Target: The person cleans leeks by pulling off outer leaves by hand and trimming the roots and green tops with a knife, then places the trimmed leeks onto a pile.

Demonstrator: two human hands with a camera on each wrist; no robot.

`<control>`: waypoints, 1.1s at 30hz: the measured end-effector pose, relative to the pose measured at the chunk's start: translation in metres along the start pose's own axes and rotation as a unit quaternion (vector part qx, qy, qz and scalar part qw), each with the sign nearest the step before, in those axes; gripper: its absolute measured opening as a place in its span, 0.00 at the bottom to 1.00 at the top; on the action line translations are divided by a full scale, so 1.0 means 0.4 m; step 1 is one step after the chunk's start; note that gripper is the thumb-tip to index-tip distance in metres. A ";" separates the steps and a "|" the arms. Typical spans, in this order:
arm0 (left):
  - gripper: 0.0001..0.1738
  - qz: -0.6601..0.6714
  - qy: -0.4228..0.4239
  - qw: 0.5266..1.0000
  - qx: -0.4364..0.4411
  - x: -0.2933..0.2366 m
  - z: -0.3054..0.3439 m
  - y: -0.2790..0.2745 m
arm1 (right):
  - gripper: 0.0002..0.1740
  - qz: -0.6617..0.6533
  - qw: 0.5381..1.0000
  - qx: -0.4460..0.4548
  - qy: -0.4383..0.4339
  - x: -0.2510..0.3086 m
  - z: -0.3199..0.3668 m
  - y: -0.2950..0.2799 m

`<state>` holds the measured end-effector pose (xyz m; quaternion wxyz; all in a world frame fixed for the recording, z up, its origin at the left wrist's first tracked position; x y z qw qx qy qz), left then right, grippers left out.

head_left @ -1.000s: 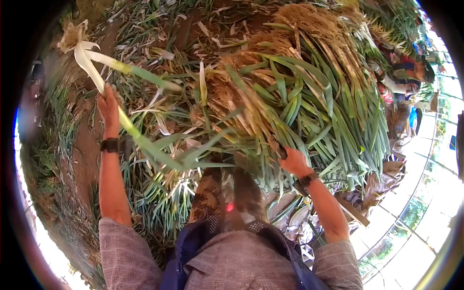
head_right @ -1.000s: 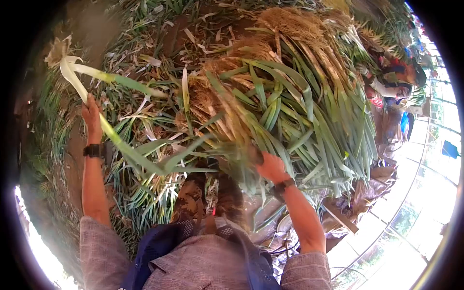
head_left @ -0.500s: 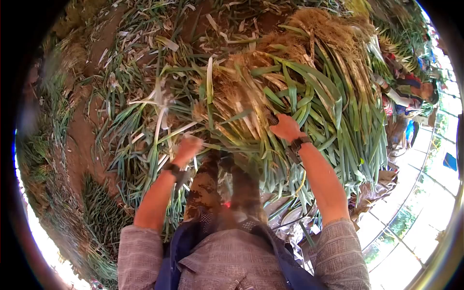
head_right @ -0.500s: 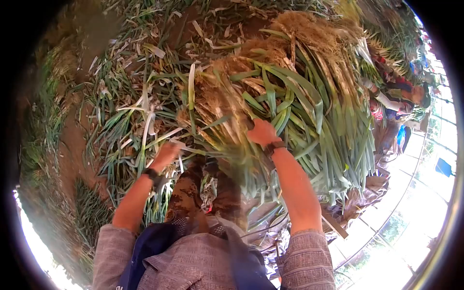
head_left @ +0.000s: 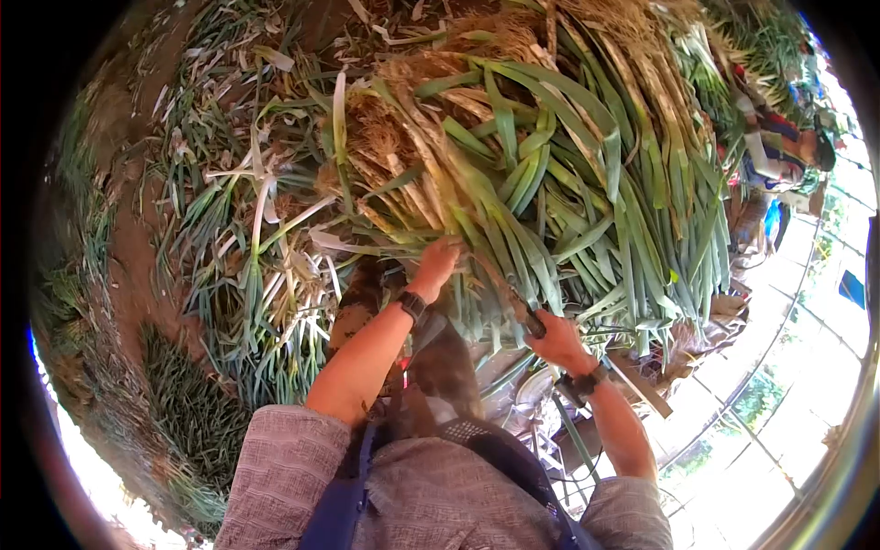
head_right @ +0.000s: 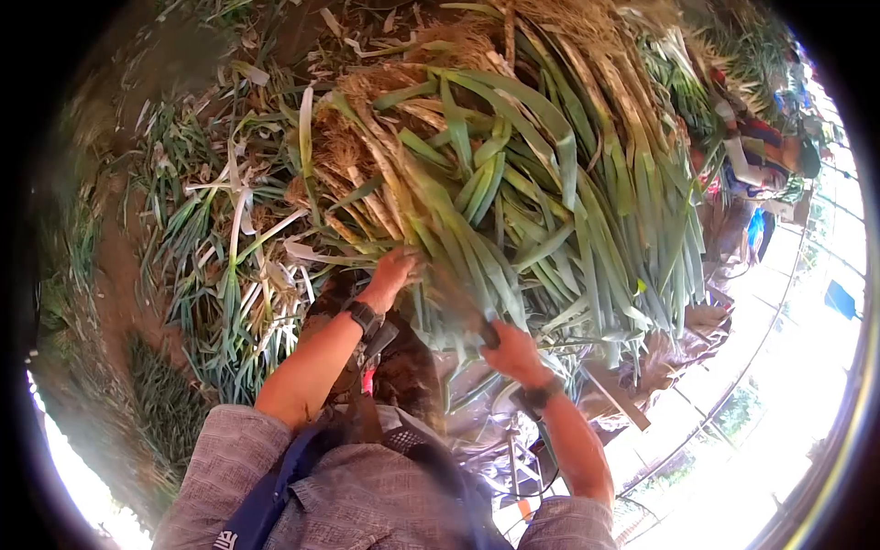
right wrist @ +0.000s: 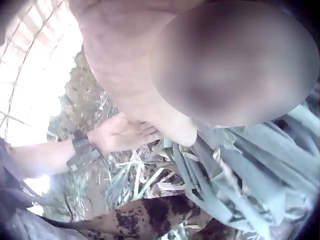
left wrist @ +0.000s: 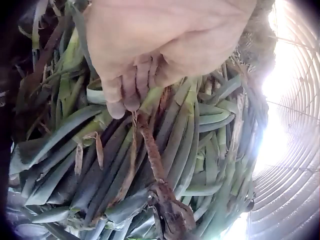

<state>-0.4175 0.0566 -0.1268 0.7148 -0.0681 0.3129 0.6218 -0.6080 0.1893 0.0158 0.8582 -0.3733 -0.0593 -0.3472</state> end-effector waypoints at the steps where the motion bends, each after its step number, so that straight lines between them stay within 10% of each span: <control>1: 0.26 -0.010 -0.011 1.000 0.000 -0.007 -0.015 0.009 | 0.19 -0.007 1.000 0.000 0.002 -0.007 0.002 0.008; 16: 0.23 -0.030 -0.034 0.996 -0.079 -0.046 -0.103 0.022 | 0.17 -0.230 0.970 -0.077 -0.025 -0.048 -0.006 0.015; 27: 0.18 0.000 -0.056 0.998 0.031 -0.022 -0.010 0.108 | 0.24 -0.084 0.993 -0.065 -0.048 -0.026 -0.024 -0.053; 33: 0.17 0.073 -0.056 0.996 0.000 0.102 0.056 0.075 | 0.11 0.009 0.992 -0.068 -0.103 0.019 -0.006 -0.042</control>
Point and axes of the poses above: each hand's wrist, its own z-axis away from the middle knuckle, its own y-axis out of the palm, x = y × z, the point moved 8 cm from there along -z, towards the middle knuckle, and after that the axes turned 3 degrees about -x, right-handed, at the moved point
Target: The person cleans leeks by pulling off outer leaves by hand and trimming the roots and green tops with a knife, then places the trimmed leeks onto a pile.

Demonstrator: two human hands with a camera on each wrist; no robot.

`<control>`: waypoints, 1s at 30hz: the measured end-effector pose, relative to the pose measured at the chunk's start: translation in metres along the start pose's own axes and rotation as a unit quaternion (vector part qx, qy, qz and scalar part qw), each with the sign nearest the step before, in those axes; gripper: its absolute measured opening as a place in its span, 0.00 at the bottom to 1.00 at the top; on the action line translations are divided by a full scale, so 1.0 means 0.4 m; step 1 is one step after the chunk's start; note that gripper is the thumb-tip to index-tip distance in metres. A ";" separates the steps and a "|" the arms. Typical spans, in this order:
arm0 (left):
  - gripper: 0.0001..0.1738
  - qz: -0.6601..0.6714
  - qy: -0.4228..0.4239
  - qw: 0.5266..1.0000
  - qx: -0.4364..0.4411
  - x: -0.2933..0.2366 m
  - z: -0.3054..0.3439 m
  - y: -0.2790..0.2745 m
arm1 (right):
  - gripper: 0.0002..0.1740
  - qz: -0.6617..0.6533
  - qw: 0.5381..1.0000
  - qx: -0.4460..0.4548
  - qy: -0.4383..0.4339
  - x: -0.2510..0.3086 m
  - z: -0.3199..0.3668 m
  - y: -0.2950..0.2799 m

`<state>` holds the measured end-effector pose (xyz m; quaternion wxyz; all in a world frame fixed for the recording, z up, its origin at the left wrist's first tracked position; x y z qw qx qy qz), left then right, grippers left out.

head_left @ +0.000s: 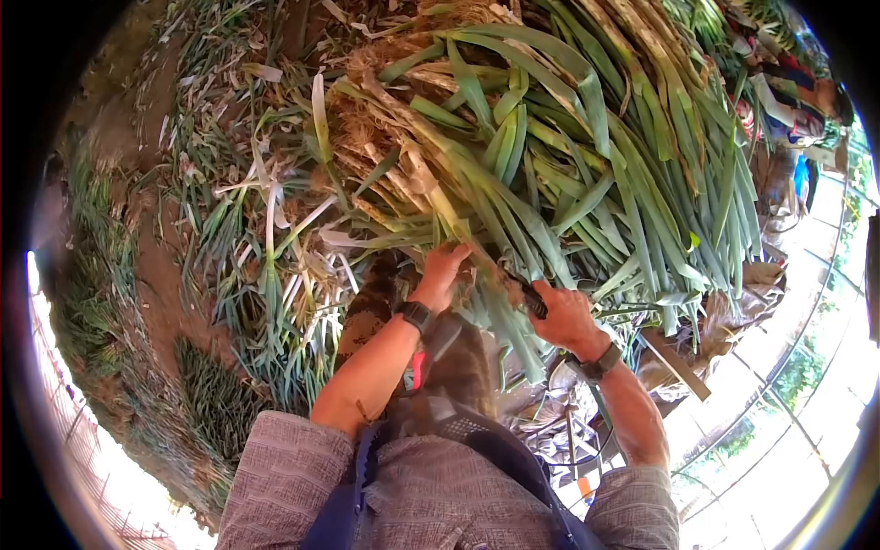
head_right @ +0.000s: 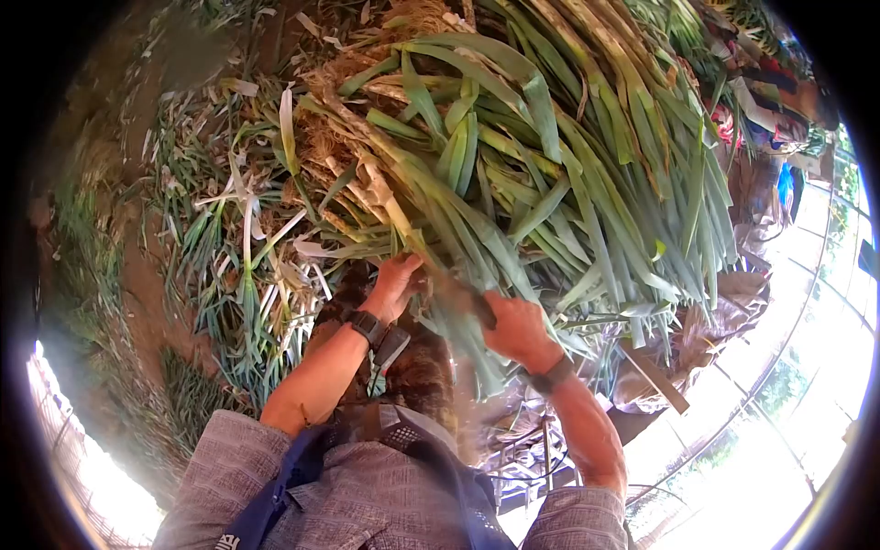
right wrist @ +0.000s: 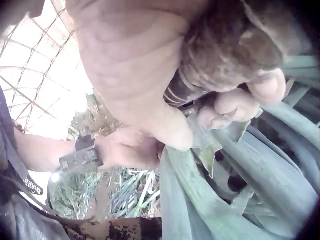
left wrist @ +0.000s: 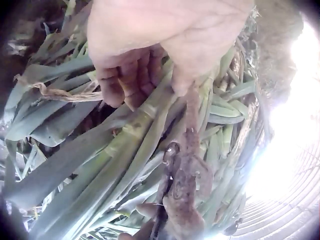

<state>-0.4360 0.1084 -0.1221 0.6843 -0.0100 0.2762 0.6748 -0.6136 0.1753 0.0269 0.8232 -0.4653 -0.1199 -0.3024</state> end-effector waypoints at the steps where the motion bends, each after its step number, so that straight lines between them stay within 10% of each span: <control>1: 0.17 0.004 0.000 1.000 -0.002 0.001 0.004 -0.004 | 0.11 0.002 1.000 0.003 -0.002 0.003 0.004 0.003; 13: 0.27 -0.131 0.034 0.990 -0.025 -0.048 0.032 -0.044 | 0.24 -0.014 0.997 0.048 0.066 0.054 -0.132 0.076; 21: 0.18 -0.134 -0.021 0.990 -0.027 -0.033 0.061 -0.043 | 0.30 -0.030 0.999 -0.035 0.009 0.077 -0.239 0.076; 30: 0.11 -0.085 -0.056 0.993 0.067 -0.021 0.048 -0.094 | 0.25 -0.044 0.995 0.087 0.011 0.067 -0.117 0.092</control>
Point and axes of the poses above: each hand's wrist, its own z-axis away from the middle knuckle, its own y-axis out of the palm, x = y × z, the point moved 8 cm from there along -z, towards the middle knuckle, and after that the axes turned 3 degrees about -x, right-handed, at the moved point
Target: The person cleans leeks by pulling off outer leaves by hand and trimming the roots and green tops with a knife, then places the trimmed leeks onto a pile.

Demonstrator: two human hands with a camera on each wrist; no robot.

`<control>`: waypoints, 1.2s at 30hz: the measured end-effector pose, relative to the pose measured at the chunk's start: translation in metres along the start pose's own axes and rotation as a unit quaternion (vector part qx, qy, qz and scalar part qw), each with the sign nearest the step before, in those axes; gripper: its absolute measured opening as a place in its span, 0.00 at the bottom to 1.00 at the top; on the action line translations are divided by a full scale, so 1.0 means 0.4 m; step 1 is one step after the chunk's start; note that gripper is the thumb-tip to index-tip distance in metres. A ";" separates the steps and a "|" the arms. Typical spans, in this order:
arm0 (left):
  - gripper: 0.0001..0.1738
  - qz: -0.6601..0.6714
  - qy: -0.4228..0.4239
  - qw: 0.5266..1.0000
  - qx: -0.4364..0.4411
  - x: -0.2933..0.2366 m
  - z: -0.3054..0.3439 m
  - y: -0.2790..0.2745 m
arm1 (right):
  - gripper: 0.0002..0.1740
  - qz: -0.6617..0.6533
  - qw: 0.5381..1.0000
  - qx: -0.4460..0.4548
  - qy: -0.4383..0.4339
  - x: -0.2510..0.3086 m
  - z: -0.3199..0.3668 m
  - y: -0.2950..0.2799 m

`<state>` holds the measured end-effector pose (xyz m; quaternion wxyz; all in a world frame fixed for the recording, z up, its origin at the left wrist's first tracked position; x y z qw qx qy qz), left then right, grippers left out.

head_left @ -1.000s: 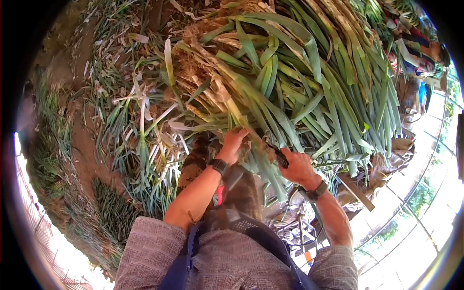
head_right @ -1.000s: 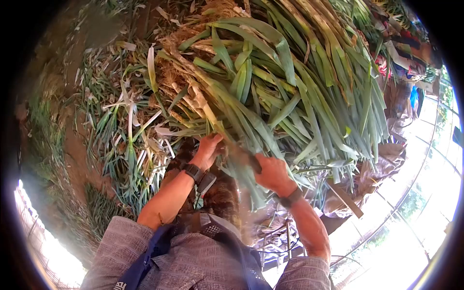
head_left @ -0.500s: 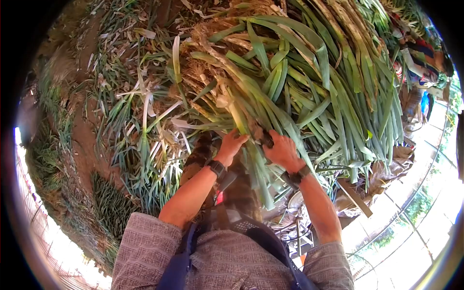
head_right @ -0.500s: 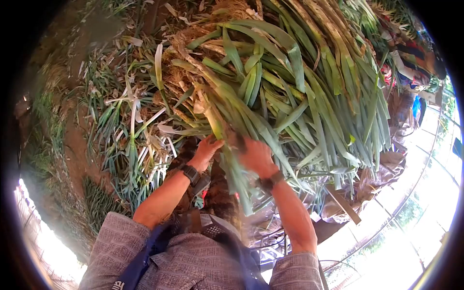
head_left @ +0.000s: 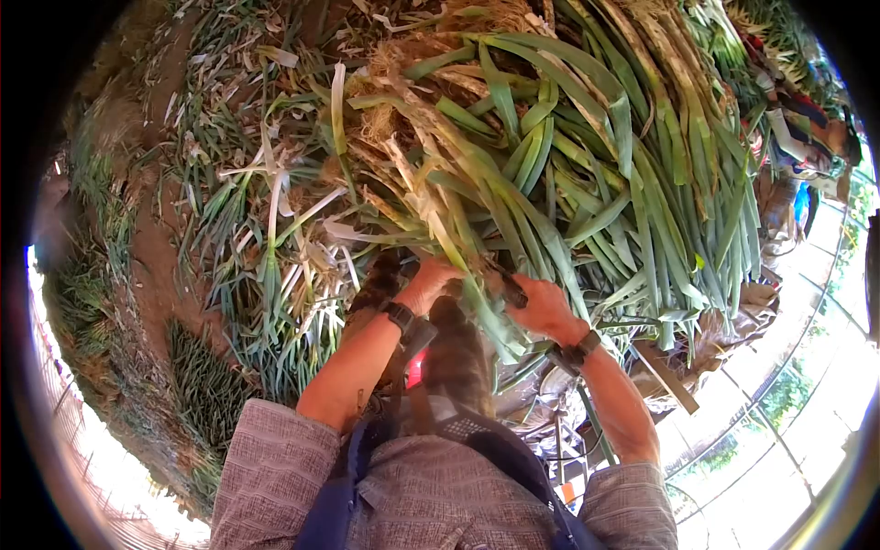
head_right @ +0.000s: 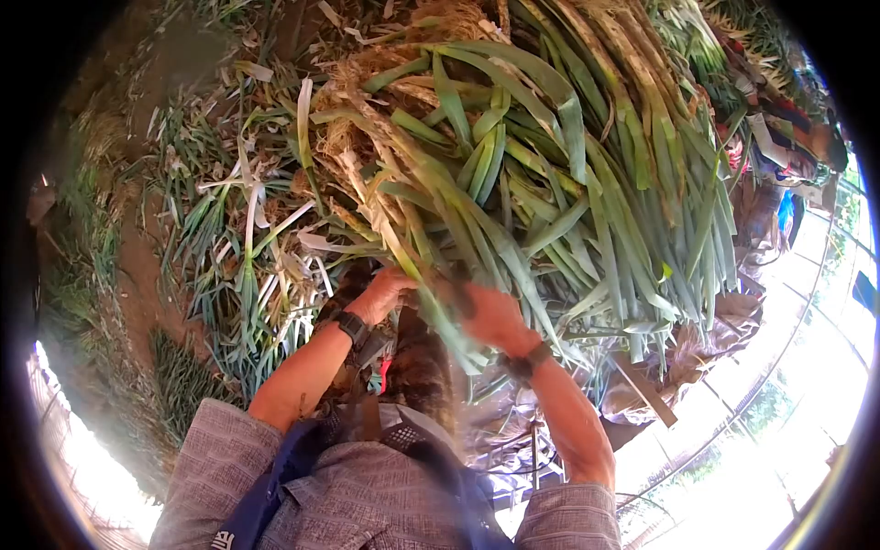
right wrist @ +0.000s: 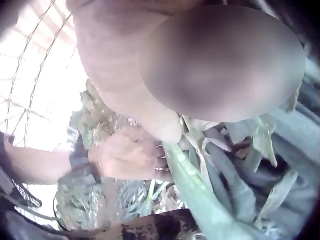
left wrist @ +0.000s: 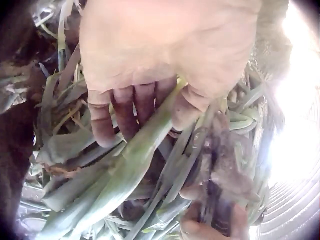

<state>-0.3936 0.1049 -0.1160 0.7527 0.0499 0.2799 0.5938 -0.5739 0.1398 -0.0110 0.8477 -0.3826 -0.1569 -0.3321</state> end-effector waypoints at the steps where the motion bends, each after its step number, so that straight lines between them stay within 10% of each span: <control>1: 0.10 -0.023 0.017 0.999 0.022 -0.003 -0.002 0.005 | 0.25 0.001 1.000 0.000 -0.001 0.000 0.009 0.004; 19: 0.33 0.225 0.080 0.971 0.020 -0.178 0.032 0.036 | 0.22 -0.065 0.983 -0.161 -0.061 0.091 0.024 -0.040; 29: 0.37 0.273 -0.017 0.962 -0.015 -0.068 0.050 0.029 | 0.20 -0.041 0.984 -0.167 -0.041 0.102 0.018 -0.042; 36: 0.27 0.245 0.060 0.958 -0.135 0.079 0.088 -0.037 | 0.21 -0.041 0.997 -0.062 -0.017 0.090 0.046 0.016</control>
Point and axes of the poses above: each hand's wrist, its own z-axis away from the middle knuckle, its own y-axis out of the palm, x = y × z, the point moved 8 cm from there along -z, towards the middle knuckle, and after that the axes turned 3 degrees about -x, right-handed, at the moved point
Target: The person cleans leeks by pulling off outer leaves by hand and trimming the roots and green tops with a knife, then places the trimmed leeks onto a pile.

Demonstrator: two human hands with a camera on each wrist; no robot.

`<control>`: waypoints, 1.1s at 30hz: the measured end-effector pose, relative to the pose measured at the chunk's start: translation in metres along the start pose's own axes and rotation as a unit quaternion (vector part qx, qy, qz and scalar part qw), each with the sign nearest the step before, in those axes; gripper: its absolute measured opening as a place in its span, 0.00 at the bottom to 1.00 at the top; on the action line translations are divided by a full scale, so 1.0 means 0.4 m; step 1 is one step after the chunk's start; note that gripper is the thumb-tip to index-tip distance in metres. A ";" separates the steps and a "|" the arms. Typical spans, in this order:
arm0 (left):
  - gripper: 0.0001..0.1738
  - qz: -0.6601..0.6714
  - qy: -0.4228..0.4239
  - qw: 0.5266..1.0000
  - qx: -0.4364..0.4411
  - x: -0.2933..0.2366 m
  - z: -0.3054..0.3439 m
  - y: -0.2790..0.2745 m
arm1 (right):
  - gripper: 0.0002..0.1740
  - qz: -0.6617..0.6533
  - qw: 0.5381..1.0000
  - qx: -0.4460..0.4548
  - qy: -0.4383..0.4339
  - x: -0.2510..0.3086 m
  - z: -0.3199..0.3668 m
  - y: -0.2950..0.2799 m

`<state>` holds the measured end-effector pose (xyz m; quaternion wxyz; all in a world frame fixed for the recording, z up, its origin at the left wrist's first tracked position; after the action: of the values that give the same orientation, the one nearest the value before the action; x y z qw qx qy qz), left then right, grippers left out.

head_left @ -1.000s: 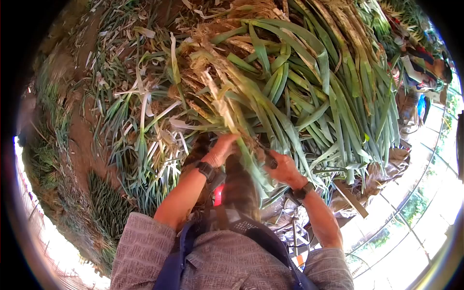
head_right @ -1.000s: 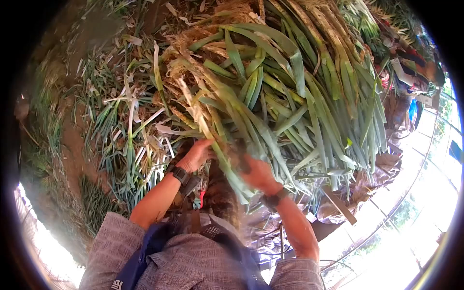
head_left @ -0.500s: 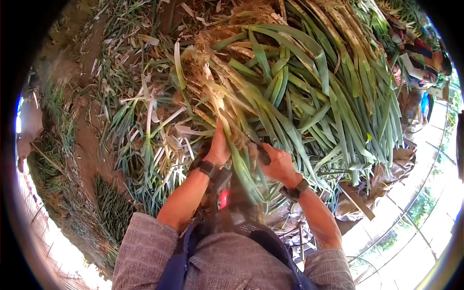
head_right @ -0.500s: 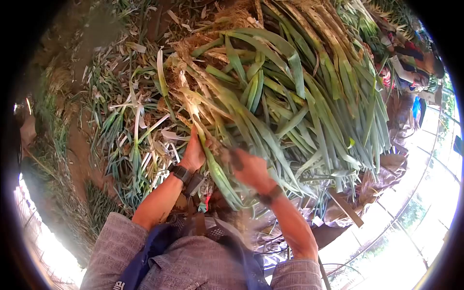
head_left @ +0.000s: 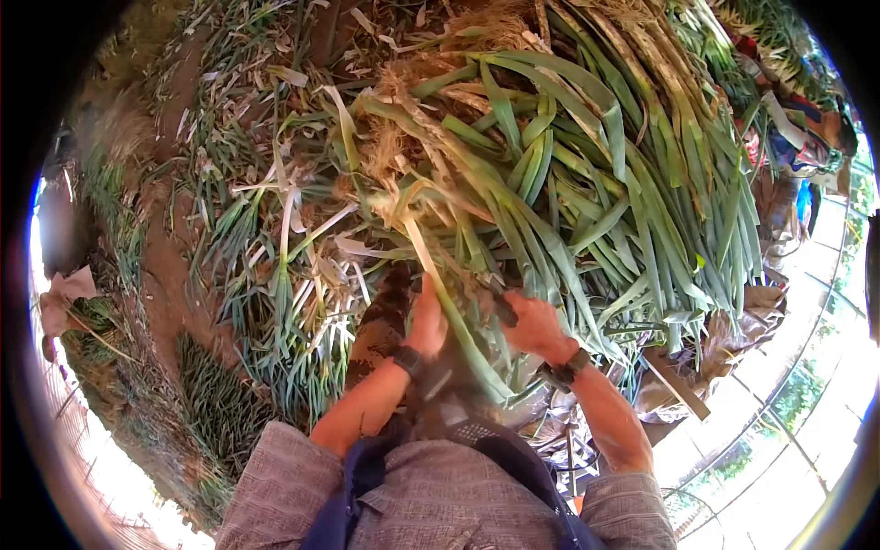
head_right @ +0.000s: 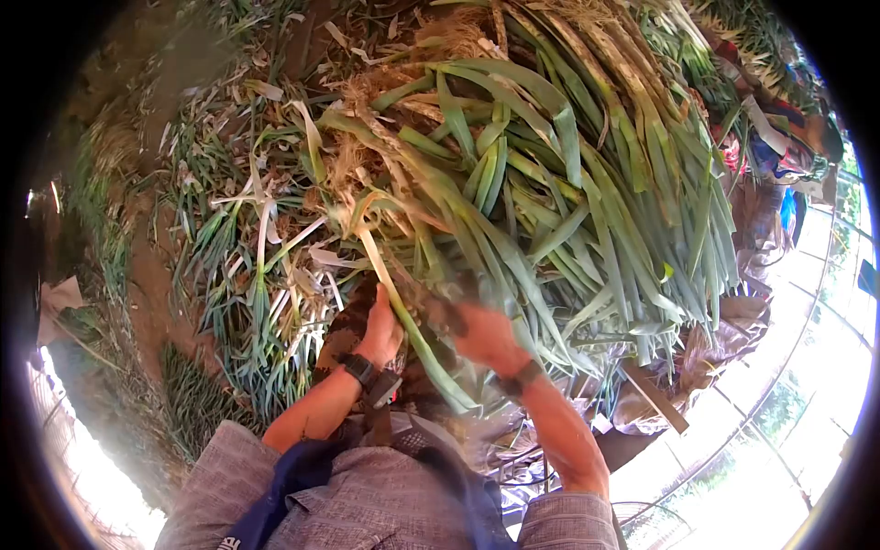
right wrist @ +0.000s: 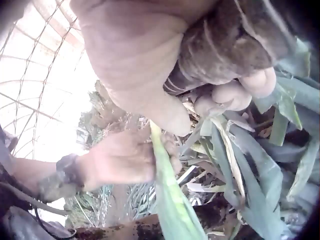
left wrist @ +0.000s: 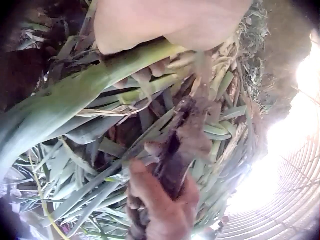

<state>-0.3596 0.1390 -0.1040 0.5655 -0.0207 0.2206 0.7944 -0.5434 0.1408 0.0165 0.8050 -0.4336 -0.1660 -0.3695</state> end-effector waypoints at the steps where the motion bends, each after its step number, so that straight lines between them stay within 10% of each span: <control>1: 0.26 -0.012 -0.002 1.000 -0.011 0.024 0.008 -0.013 | 0.21 0.005 1.000 -0.009 -0.011 -0.013 0.001 0.013; 25: 0.24 -0.016 -0.062 0.998 0.010 0.204 0.024 -0.078 | 0.18 0.063 0.997 0.032 0.016 0.001 -0.024 0.050; 33: 0.39 0.055 -0.193 0.979 0.015 0.163 0.096 -0.024 | 0.20 0.054 0.997 0.038 0.039 0.022 -0.023 0.008</control>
<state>-0.3662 0.2136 -0.0908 0.5535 0.1541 0.1200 0.8096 -0.5355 0.1305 0.0146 0.8455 -0.3961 -0.1249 -0.3356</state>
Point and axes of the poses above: each hand's wrist, its own z-axis away from the middle knuckle, its own y-axis out of the palm, x = y × z, the point moved 8 cm from there along -z, towards the middle knuckle, and after that the axes turned 3 degrees about -x, right-handed, at the moved point
